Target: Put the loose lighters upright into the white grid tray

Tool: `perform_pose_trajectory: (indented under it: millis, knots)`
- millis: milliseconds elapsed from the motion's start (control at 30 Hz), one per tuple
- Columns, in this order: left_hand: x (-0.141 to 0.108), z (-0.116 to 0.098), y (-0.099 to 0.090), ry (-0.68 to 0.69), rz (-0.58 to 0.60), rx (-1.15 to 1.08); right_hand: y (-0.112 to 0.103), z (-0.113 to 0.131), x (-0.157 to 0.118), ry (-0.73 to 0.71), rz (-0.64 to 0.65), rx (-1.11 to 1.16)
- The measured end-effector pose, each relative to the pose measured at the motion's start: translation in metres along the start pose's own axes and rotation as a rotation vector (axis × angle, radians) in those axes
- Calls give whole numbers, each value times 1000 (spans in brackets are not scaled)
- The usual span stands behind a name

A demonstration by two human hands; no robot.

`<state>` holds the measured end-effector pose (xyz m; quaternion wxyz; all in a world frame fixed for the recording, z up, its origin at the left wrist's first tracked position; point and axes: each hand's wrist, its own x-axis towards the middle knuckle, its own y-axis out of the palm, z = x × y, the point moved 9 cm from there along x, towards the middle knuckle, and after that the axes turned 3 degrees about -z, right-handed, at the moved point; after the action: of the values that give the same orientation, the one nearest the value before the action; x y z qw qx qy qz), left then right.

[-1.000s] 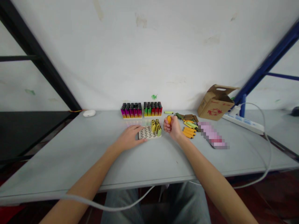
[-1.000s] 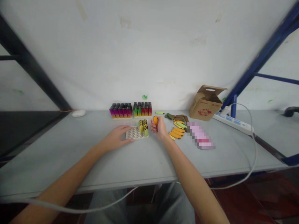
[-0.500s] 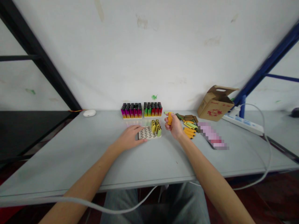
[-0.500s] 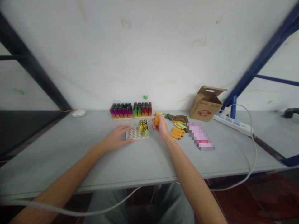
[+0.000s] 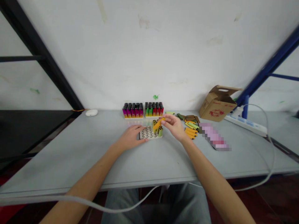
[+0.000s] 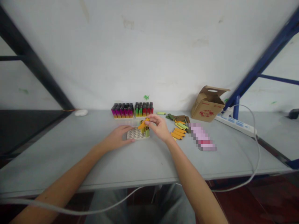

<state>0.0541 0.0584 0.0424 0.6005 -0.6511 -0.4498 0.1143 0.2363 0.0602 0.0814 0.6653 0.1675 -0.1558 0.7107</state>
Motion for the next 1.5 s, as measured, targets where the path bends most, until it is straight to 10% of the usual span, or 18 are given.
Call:
perform_pose_trajectory:
  millis: [333, 1500]
  knots:
    - [1, 2, 2, 2, 2, -11, 37, 24, -20, -390, 230, -652]
    - [0, 3, 2, -25, 16, 2, 19, 29, -15, -429, 69, -778]
